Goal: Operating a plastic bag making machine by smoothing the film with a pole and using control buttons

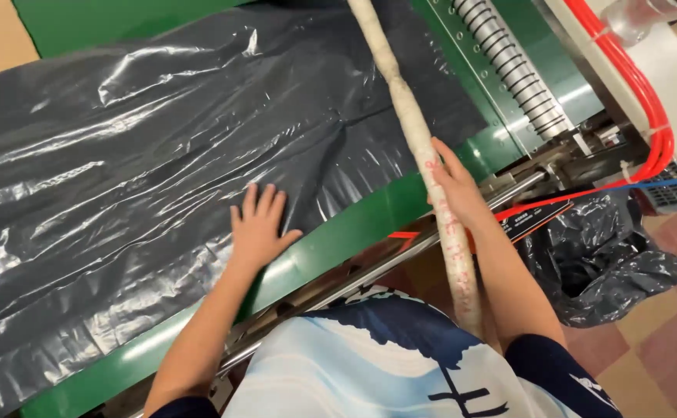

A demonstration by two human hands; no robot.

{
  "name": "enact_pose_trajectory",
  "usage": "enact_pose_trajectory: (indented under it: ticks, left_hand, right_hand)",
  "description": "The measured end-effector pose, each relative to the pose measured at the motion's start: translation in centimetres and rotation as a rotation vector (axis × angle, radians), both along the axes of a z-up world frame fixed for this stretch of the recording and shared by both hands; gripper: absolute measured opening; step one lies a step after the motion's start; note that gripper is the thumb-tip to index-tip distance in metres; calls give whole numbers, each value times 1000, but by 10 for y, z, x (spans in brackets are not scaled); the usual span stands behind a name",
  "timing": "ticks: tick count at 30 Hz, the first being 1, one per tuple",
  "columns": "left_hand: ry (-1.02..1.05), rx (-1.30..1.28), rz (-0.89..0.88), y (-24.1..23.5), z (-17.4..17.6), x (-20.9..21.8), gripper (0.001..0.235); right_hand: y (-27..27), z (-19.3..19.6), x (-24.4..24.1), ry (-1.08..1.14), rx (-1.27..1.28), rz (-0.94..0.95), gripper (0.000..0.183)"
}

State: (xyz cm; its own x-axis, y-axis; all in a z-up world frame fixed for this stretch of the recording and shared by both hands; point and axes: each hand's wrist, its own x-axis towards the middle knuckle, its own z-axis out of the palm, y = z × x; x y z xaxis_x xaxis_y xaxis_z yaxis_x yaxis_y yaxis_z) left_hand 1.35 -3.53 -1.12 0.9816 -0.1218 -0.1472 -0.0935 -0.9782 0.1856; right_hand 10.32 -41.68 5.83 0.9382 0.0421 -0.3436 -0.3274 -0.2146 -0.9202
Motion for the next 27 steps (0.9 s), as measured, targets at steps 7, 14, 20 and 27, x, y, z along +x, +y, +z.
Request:
enact_pose_trajectory:
  ticks: [7, 14, 20, 27]
  left_hand:
    - [-410, 218, -139, -34, -89, 16, 35]
    - [-548, 234, -235, -38, -103, 8, 7]
    - [-510, 167, -235, -41, -92, 4, 8]
    - [-411, 37, -248, -42, -60, 2, 17]
  right_hand:
    - [17, 35, 22, -57, -291, 227, 55]
    - [56, 70, 63, -117, -360, 286, 54]
    - [57, 49, 91, -112, -355, 227, 53]
    - [70, 57, 90, -101, -199, 142, 53]
